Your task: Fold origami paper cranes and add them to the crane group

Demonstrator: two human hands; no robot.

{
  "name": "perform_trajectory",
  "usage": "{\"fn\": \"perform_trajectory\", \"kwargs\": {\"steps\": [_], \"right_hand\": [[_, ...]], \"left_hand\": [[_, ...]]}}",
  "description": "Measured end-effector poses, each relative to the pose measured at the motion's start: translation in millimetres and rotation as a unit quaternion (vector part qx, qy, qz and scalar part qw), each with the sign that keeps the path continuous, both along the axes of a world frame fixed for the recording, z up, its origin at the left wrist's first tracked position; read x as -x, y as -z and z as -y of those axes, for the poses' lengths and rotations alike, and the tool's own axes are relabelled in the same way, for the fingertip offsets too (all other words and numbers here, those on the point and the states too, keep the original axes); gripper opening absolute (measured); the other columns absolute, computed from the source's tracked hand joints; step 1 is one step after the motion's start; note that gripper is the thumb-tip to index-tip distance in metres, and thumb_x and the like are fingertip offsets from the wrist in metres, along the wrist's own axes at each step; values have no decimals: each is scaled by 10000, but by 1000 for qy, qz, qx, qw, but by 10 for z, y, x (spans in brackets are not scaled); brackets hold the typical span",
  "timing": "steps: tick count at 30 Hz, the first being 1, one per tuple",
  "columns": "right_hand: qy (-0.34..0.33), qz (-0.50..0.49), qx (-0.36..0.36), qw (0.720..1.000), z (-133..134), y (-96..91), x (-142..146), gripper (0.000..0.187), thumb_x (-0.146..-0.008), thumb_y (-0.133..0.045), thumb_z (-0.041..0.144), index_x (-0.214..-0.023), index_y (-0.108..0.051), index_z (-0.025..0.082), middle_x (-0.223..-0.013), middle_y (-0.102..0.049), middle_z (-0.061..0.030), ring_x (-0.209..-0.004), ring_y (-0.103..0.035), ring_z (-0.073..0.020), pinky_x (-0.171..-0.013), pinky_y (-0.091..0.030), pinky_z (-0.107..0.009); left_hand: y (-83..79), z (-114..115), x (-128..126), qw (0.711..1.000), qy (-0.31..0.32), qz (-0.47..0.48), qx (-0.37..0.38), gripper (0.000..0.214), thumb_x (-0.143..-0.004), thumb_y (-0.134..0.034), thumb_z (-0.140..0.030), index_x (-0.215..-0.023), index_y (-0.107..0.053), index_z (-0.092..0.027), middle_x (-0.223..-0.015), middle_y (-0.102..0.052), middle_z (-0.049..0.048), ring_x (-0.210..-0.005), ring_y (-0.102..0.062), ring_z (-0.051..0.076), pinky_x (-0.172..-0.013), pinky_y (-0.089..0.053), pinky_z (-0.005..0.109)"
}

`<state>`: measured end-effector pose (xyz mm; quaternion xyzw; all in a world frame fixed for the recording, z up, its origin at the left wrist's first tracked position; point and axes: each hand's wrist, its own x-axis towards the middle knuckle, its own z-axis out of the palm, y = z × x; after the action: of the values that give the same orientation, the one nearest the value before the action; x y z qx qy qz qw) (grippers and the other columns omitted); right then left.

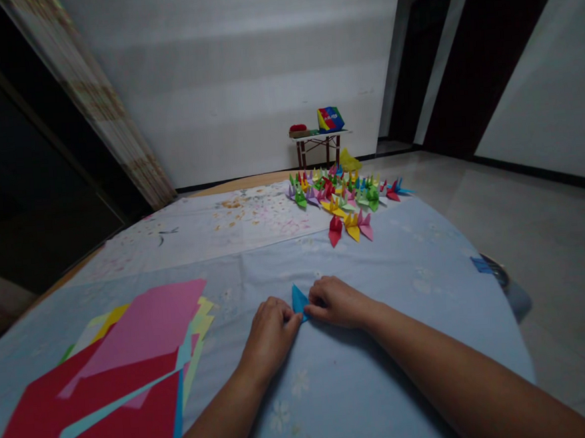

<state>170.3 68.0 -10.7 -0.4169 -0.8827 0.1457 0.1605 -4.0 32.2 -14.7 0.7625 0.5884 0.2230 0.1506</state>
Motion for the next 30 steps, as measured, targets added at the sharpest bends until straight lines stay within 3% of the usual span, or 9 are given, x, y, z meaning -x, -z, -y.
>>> {"fn": "perform_trajectory", "kwargs": {"steps": [7, 14, 24, 30], "right_hand": [[12, 5, 6, 1000, -17, 32, 4, 169, -749, -564, 329, -734, -612, 167, -705, -618, -31, -665, -503, -131, -606, -307, -224], [16, -6, 16, 1000, -18, 43, 1, 177, -771, -557, 340, -772, -608, 170, -724, -618, -31, -690, -516, -134, -623, -318, -222], [65, 29, 24, 997, 62, -43, 17, 230, -775, -578, 389, -859, -591, 175, -810, -617, -48, -797, -514, -174, -699, -303, -274], [75, 23, 12, 997, 84, -33, 26, 280, -778, -573, 429, -909, -565, 182, -867, -612, -57, -840, -487, -195, -712, -268, -303]], "left_hand": [[18, 50, 19, 1000, 2, 3, -21, 129, -764, -514, -294, -733, -540, -171, -795, -554, 25, -798, -526, 174, -735, -414, 292], [53, 56, 36, 998, 23, 43, -31, 340, -785, -505, -258, -1118, -483, -199, -1006, -543, 64, -951, -524, 198, -849, -419, 347], [-35, 96, 10, 989, 0, -146, -18, 367, -835, -470, -348, -1201, -501, -344, -1122, -510, 71, -1056, -454, 239, -861, -365, 380], [-25, 66, 24, 985, -25, -173, 13, 379, -823, -472, -413, -1201, -470, -438, -1299, -423, 75, -1207, -336, 288, -921, -272, 458]]}}
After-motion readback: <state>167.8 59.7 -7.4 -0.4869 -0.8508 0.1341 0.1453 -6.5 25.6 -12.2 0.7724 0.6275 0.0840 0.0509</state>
